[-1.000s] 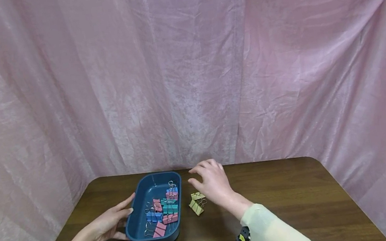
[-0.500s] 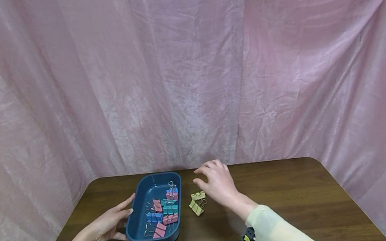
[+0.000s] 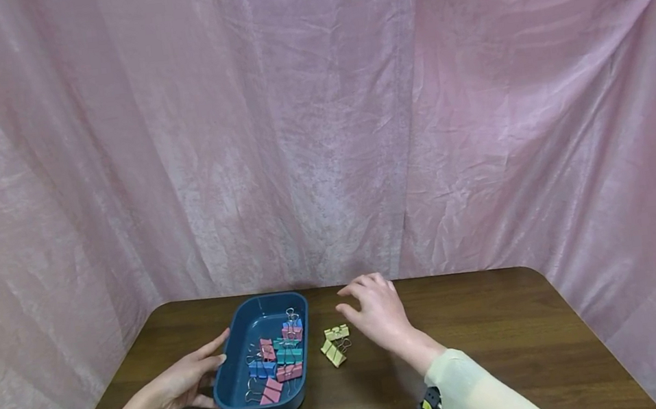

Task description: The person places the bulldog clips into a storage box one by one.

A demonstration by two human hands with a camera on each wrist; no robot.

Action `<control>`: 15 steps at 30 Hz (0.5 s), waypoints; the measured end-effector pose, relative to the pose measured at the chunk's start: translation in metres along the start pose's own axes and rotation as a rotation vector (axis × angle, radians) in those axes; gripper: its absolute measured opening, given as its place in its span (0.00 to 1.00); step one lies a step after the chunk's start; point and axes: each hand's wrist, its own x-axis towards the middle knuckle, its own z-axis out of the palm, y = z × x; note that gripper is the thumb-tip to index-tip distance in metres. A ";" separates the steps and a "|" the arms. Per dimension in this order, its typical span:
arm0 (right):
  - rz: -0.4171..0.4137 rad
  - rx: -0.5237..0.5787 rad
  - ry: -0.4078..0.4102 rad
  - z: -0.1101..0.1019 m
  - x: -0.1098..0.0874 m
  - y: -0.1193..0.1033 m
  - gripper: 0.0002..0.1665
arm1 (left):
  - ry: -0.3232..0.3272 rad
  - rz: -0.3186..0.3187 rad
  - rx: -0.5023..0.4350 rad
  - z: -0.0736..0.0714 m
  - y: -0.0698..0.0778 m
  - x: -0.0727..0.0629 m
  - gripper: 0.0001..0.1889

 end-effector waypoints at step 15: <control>0.068 0.007 -0.070 0.006 -0.014 0.007 0.13 | -0.006 0.002 -0.003 0.000 -0.001 0.001 0.34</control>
